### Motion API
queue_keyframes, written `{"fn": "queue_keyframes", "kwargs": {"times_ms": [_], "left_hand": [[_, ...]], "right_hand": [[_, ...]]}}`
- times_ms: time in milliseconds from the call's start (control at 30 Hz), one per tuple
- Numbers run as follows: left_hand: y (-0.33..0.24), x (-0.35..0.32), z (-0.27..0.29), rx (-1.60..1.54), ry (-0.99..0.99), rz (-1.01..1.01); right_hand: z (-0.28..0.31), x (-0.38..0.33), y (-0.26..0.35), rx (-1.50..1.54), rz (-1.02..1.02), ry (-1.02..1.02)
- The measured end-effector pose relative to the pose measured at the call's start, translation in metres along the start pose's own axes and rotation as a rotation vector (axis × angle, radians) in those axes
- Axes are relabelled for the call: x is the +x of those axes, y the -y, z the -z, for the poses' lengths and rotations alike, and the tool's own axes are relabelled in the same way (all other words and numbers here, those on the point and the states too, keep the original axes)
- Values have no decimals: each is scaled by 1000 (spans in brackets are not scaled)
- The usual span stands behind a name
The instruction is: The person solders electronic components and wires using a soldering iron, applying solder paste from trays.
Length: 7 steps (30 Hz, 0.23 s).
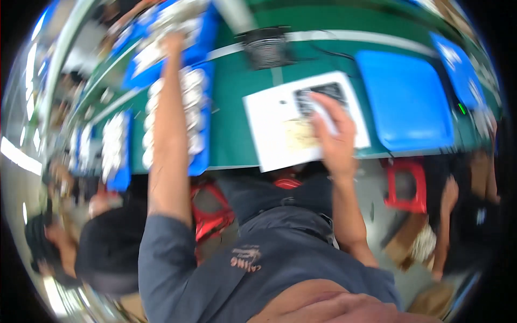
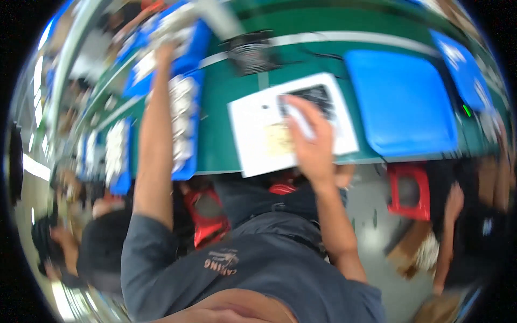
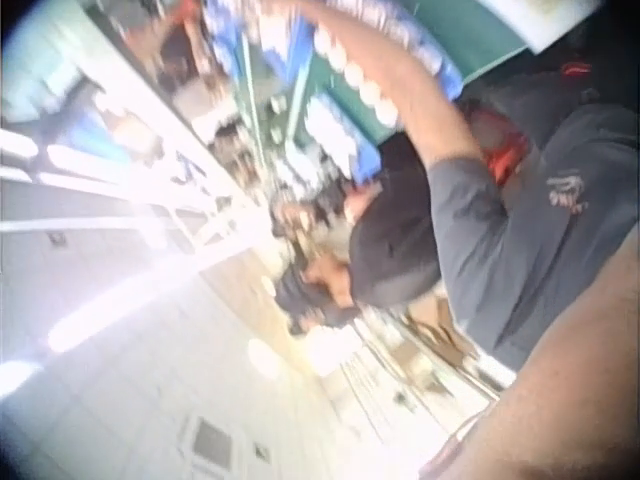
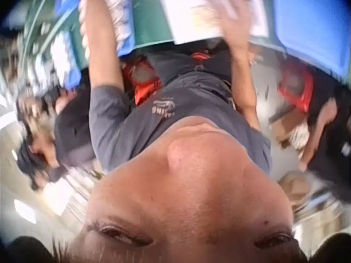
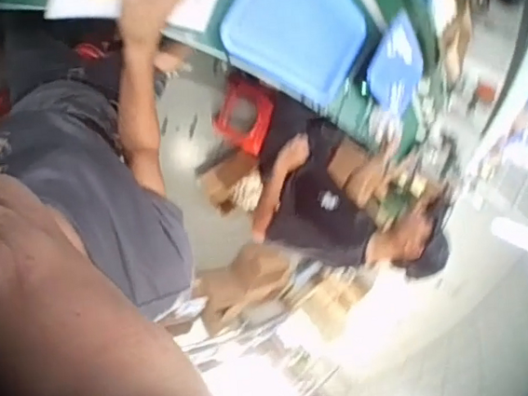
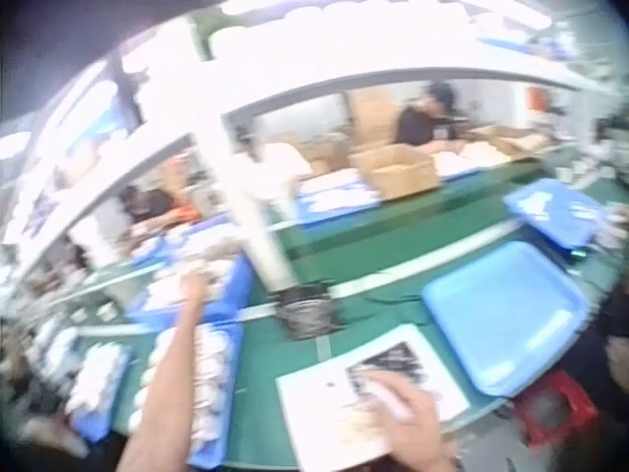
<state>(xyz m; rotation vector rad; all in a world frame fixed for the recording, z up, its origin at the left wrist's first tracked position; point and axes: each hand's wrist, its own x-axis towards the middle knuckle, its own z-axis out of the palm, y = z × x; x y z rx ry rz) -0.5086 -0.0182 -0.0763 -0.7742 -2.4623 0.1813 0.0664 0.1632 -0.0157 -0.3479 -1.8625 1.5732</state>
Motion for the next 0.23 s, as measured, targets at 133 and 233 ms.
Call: {"fn": "queue_keyframes", "kwargs": {"times_ms": [133, 233], "left_hand": [[66, -11, 46, -371, -128, 621], [85, -25, 49, -465, -71, 610]], "right_hand": [[0, -7, 18, 112, -5, 106], [-7, -6, 19, 181, 10, 129]]}}
